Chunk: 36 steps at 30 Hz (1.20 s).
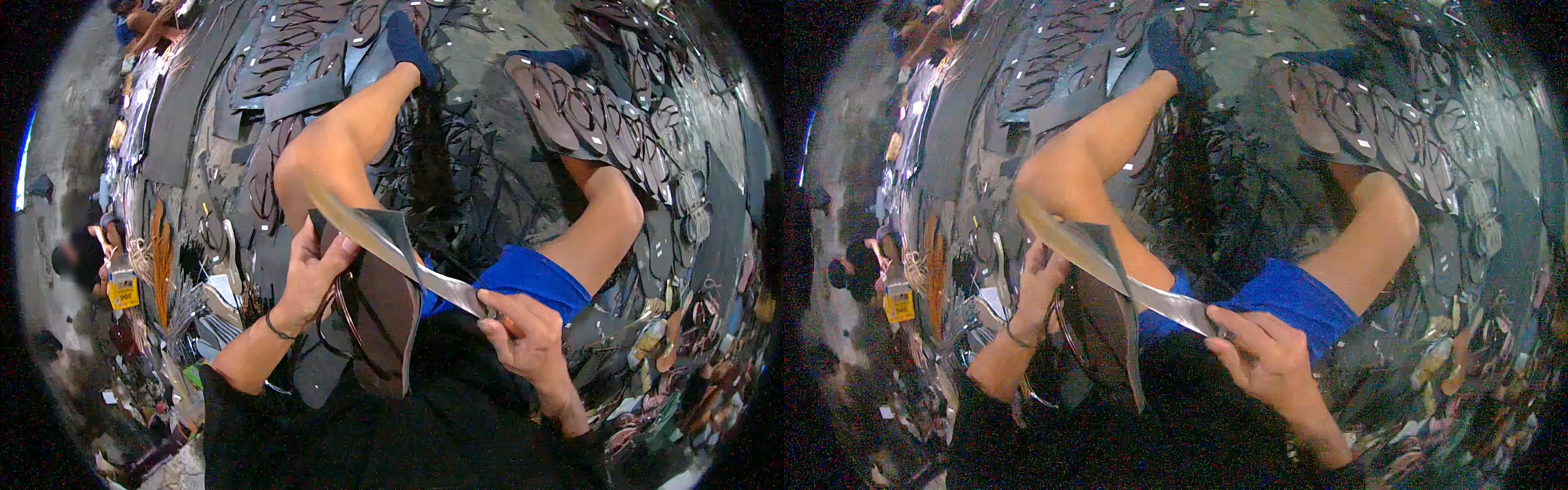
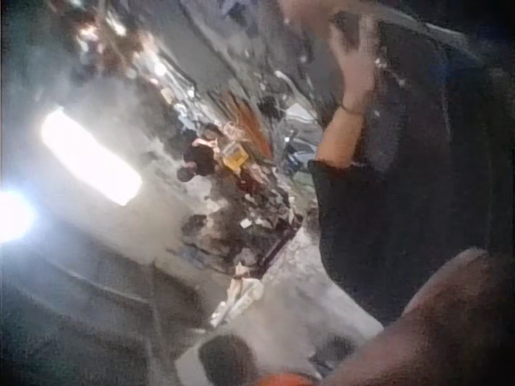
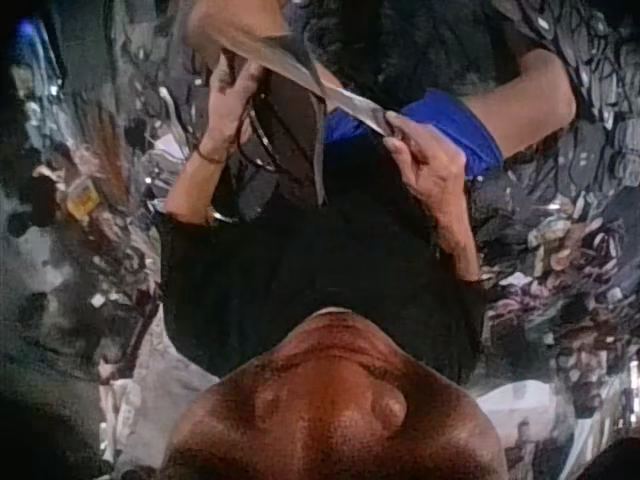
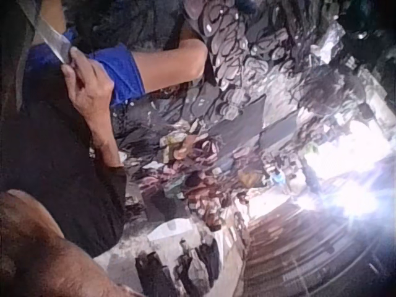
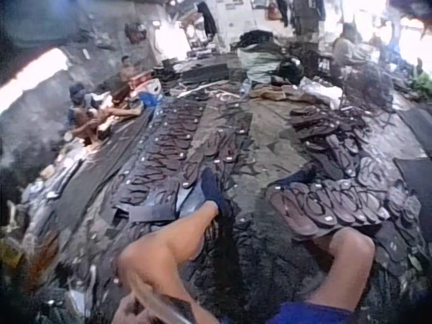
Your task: The person sits on the floor and uses a knife to trim the edges of brown sandals. They repeatedly pick up sandals, cut along the edges, and place them back down.
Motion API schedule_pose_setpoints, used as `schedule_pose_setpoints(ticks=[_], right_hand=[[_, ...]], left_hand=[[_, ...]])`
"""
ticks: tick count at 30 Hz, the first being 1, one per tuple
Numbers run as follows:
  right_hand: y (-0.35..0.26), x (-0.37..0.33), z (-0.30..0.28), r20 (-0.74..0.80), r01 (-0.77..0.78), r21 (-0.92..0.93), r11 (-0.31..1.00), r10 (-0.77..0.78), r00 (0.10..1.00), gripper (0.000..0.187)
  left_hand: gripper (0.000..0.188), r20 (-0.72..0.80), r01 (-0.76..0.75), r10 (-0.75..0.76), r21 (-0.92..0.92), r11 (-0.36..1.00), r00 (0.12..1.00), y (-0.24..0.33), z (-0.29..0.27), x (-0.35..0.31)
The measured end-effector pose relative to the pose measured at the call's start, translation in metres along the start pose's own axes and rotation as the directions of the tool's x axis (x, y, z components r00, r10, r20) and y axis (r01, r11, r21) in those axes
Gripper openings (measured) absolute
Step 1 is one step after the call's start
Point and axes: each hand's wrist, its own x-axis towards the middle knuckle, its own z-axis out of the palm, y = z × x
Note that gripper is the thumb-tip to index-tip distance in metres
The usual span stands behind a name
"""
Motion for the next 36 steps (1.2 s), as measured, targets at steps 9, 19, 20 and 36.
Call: schedule_pose_setpoints(ticks=[9,19,20,36], right_hand=[[-0.027,0.077,-0.034,0.182,-0.030,0.063,0.998,0.018,0.983,0.024],[-0.014,0.131,-0.005,0.080,-0.088,0.285,0.955,0.068,0.995,0.025],[-0.012,0.121,-0.019,0.022,-0.206,0.491,0.847,0.224,0.974,0.030],[0.038,-0.039,0.008,-0.306,-0.151,0.076,0.986,0.167,0.937,0.031]], left_hand=[[0.022,0.201,-0.009,-0.007,0.078,0.997,0.980,0.007,0.010,0.010],[0.042,0.042,-0.187,0.201,0.585,0.789,0.979,0.028,0.016,0.012],[0.042,0.068,-0.287,0.283,0.049,0.957,0.957,0.047,0.014,0.017],[0.009,-0.010,0.098,-0.201,-0.850,0.518,0.980,-0.033,0.114,0.037]])
